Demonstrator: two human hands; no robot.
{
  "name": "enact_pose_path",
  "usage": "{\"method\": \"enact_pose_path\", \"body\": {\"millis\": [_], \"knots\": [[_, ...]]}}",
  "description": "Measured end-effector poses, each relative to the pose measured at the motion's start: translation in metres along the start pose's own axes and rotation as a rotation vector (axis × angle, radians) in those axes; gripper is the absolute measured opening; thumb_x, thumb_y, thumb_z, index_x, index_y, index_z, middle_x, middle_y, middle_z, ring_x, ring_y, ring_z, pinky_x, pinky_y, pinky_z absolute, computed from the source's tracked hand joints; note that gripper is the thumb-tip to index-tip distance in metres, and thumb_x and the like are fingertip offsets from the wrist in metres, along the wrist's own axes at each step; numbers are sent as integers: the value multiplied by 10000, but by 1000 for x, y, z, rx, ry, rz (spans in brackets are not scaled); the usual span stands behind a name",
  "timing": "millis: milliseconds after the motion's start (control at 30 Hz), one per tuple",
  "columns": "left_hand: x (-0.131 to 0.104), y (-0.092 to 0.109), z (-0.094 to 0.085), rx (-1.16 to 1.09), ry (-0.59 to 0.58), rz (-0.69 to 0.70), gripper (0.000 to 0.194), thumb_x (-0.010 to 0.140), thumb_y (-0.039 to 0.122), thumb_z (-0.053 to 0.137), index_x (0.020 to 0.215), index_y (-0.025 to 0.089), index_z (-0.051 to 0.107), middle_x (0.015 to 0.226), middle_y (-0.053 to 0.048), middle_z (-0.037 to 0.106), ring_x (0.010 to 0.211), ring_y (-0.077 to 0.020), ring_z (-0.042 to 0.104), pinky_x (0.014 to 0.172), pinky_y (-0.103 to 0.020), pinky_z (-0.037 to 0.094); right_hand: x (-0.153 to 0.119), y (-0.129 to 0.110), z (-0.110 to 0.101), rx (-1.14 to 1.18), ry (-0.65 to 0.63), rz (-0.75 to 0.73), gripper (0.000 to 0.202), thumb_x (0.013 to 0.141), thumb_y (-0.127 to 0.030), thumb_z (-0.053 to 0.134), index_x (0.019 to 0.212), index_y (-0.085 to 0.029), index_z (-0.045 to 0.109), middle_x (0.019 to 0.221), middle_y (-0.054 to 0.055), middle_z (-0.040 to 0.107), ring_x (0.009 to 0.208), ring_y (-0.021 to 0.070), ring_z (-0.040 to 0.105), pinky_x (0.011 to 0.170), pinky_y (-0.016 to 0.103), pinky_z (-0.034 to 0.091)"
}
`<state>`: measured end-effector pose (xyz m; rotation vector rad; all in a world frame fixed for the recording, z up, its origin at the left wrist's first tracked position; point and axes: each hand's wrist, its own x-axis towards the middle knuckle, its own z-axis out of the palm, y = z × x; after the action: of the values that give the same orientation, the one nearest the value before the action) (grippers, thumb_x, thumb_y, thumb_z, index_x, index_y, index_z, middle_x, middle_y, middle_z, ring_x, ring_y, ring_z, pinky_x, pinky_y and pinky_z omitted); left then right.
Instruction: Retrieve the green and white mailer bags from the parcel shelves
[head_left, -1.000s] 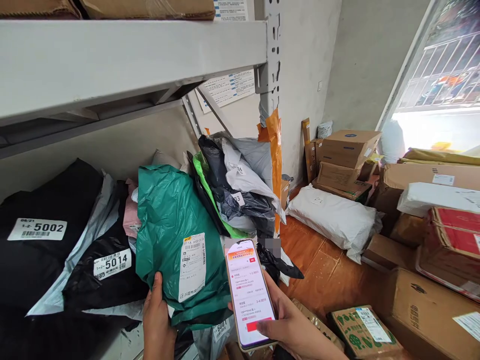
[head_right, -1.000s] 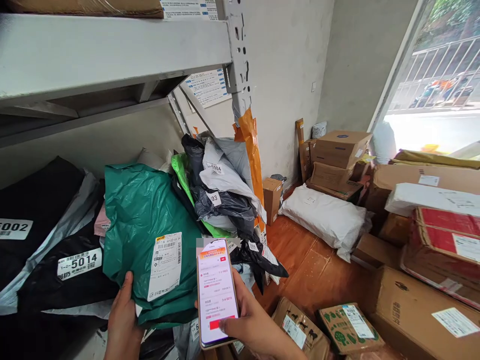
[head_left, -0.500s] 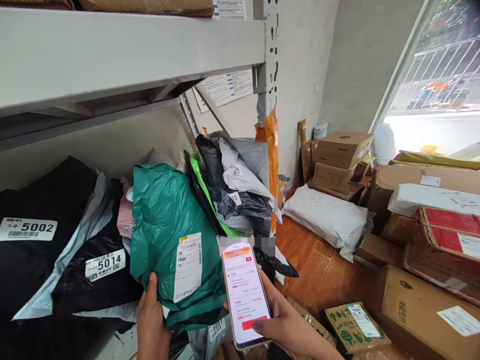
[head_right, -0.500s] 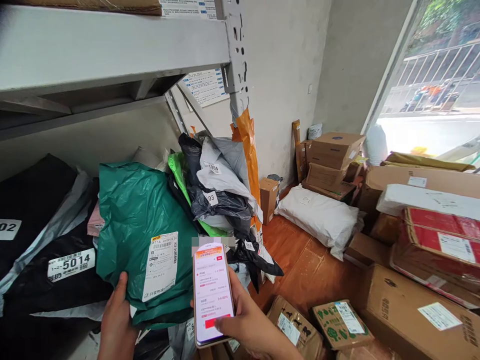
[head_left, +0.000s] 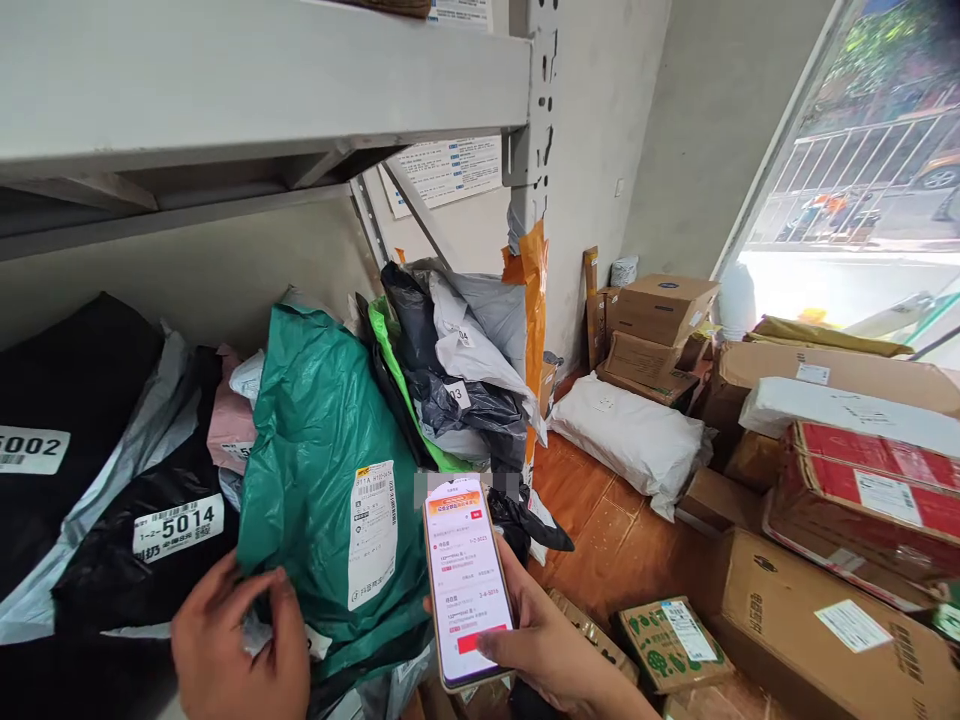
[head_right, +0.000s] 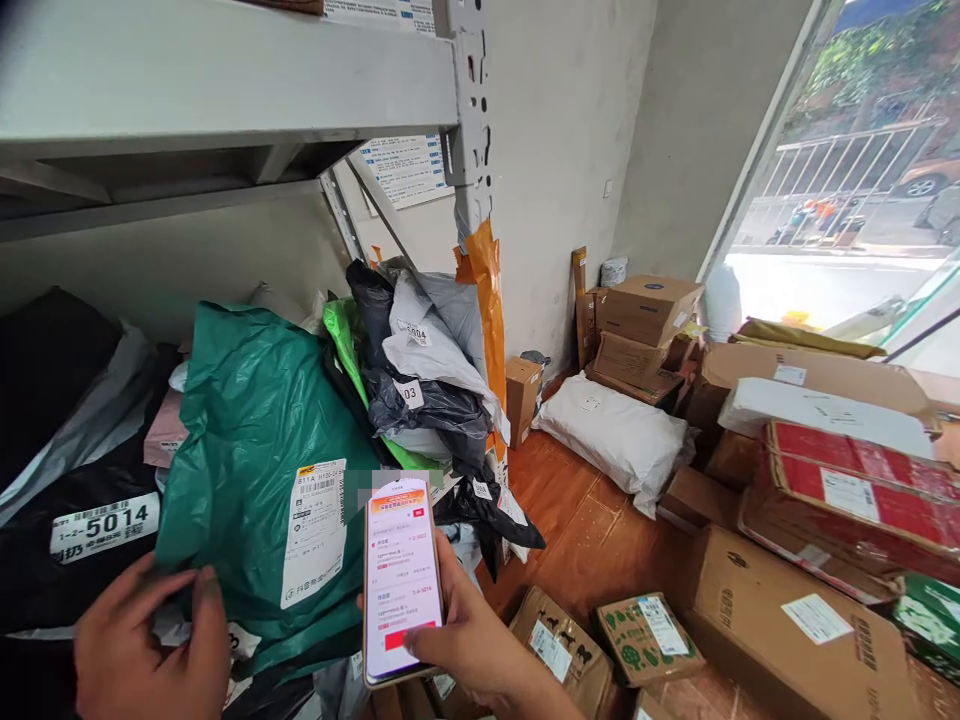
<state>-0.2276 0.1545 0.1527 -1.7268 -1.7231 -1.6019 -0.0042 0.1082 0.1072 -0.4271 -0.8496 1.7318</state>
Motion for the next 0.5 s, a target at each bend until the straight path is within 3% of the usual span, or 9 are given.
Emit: {"method": "enact_pose_path", "body": {"millis": [33, 100, 167, 267, 367, 500], "knots": [[1, 3, -1, 80, -52, 91, 223, 845, 312, 483, 806, 173, 654, 1183, -138, 530, 1113, -304, 514, 932, -491, 435, 0, 0, 1, -5, 0, 2, 912, 627, -102, 711, 1357, -288, 196, 1234, 109, 590, 1143, 314, 558, 856, 433, 460], [4, 13, -2, 163, -147, 186, 323, 882, 330, 393, 808, 189, 674, 1195, -136, 491, 1100, -312, 515, 900, -490, 451, 0, 0, 3, -17, 3, 8, 888, 633, -118, 713, 1346, -278, 210, 1215, 114, 604, 1146, 319, 555, 861, 442, 455], [8, 24, 1, 203, -258, 102, 382, 860, 465, 411, 1048, 219, 635, 1138, -141, 472, 1050, -339, 535, 842, -516, 483, 1, 1, 4, -21, 14, 10, 871, 630, -123, 719, 1333, -281, 231, 1219, 112, 604, 1144, 319, 557, 863, 441, 454], [16, 37, 10, 273, -415, -142, 666, 756, 628, 488, 1310, 266, 415, 1110, -141, 473, 989, -381, 563, 735, -535, 511, 2, 2, 4, -18, 19, -3, 855, 615, -131, 734, 1316, -295, 273, 1213, 89, 610, 1125, 307, 572, 863, 428, 456], [20, 35, 23, 119, -579, -173, 622, 803, 521, 482, 1347, 271, 318, 1181, -119, 534, 1038, -321, 576, 803, -452, 508, 3, 3, 6, -6, 17, -4, 894, 583, -139, 757, 1323, -308, 284, 1158, 58, 637, 1077, 282, 600, 834, 394, 468], [19, 18, 34, 6, -659, -189, 502, 845, 405, 395, 1317, 242, 342, 1186, -103, 591, 915, -260, 635, 776, -387, 500, 2, 5, 11, 42, 98, 13, 910, 552, -147, 751, 1331, -283, 300, 1062, 45, 681, 988, 254, 639, 744, 324, 467]]}}
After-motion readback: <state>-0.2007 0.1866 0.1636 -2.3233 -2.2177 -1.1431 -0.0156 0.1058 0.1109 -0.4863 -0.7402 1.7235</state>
